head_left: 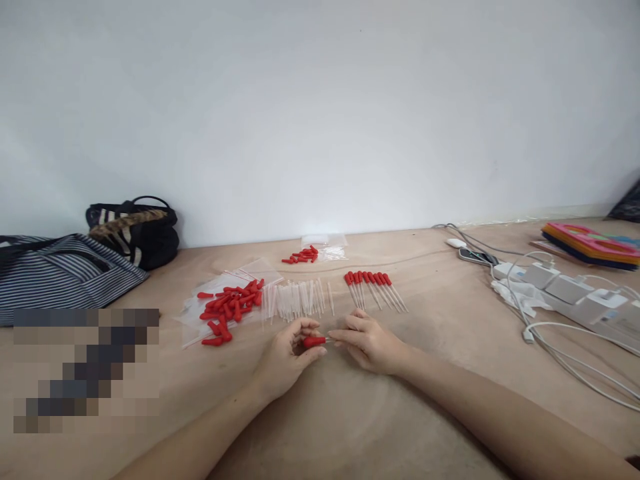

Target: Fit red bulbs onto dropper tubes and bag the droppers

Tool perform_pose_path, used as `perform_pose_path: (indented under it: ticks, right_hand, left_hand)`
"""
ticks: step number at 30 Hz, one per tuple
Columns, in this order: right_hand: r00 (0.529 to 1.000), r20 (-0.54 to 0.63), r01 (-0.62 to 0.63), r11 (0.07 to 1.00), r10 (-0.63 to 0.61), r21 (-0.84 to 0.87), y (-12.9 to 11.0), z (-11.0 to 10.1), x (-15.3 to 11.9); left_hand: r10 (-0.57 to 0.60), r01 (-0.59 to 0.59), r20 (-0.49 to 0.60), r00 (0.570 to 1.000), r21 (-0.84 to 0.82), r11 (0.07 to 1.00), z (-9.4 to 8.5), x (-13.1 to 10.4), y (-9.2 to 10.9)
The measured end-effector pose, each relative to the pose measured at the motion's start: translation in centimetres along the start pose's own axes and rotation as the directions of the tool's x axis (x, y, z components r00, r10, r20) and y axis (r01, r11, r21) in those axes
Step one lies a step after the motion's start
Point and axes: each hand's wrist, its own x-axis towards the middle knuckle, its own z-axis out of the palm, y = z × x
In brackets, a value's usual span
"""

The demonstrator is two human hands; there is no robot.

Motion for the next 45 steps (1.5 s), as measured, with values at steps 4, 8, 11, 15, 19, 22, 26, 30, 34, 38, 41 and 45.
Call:
perform_pose_path:
  ticks: [4,8,11,15,19,22,26,30,34,38,41,45]
  right_hand:
    - [0.994,-0.029,-0.108,0.994,0.107,-0.026,0.4,-0.3,-0.3]
    - [0.888,-0.162,-0.453,0.879,0.431,-0.146,2.3,-1.5,-0.7]
    - [0.651,-0.277,-0.756,0.636,0.707,-0.155,4.4,-2.4,-1.0]
    - [0.457,-0.225,-0.886,0.418,0.860,-0.200,6.2,-2.5,-1.0]
    - [0.390,-0.159,-0.903,0.343,0.907,-0.257,6.5,-1.9,-0.6]
    - [0.356,-0.149,-0.911,0.306,0.923,-0.277,6.4,-1.6,-0.2]
    - [0.344,-0.149,-0.914,0.294,0.927,-0.279,6.5,-1.5,-0.1]
    - [0.372,-0.215,-0.913,0.314,0.903,-0.260,6.3,-1.3,0.0]
    - [0.487,-0.225,-0.867,0.435,0.844,-0.244,4.9,-0.7,1.2]
    - [0.554,-0.107,-0.810,0.506,0.825,-0.296,3.4,0.7,4.2]
    - [0.488,0.003,-0.822,0.461,0.873,-0.335,3.3,1.8,6.7]
    - [0.417,0.070,-0.841,0.414,0.906,-0.348,4.1,2.7,8.5]
  left_hand:
    - [0.061,-0.053,-0.037,0.997,0.205,0.977,-0.9,-0.1,0.3]
    - [0.163,-0.065,-0.154,0.975,0.505,0.861,-2.9,0.0,0.9]
    - [0.168,-0.020,-0.191,0.967,0.601,0.799,-4.8,0.4,0.7]
    - [0.160,0.026,-0.219,0.962,0.662,0.749,-6.6,1.0,0.1]
    - [0.138,0.069,-0.239,0.961,0.693,0.717,-7.2,1.3,0.2]
    - [0.116,0.091,-0.244,0.963,0.699,0.710,-7.3,1.3,0.5]
    - [0.102,0.104,-0.239,0.966,0.715,0.691,-7.5,1.4,0.4]
    - [0.128,0.106,-0.245,0.961,0.756,0.646,-8.3,1.5,0.0]
    - [0.111,0.142,-0.252,0.961,0.801,0.582,-9.5,1.5,-0.1]
    - [0.032,0.230,-0.285,0.958,0.830,0.508,-10.5,1.5,0.0]
    - [0.003,0.288,-0.328,0.945,0.833,0.472,-10.8,1.4,0.0]
    - [0.055,0.309,-0.365,0.929,0.852,0.423,-10.8,1.4,-0.4]
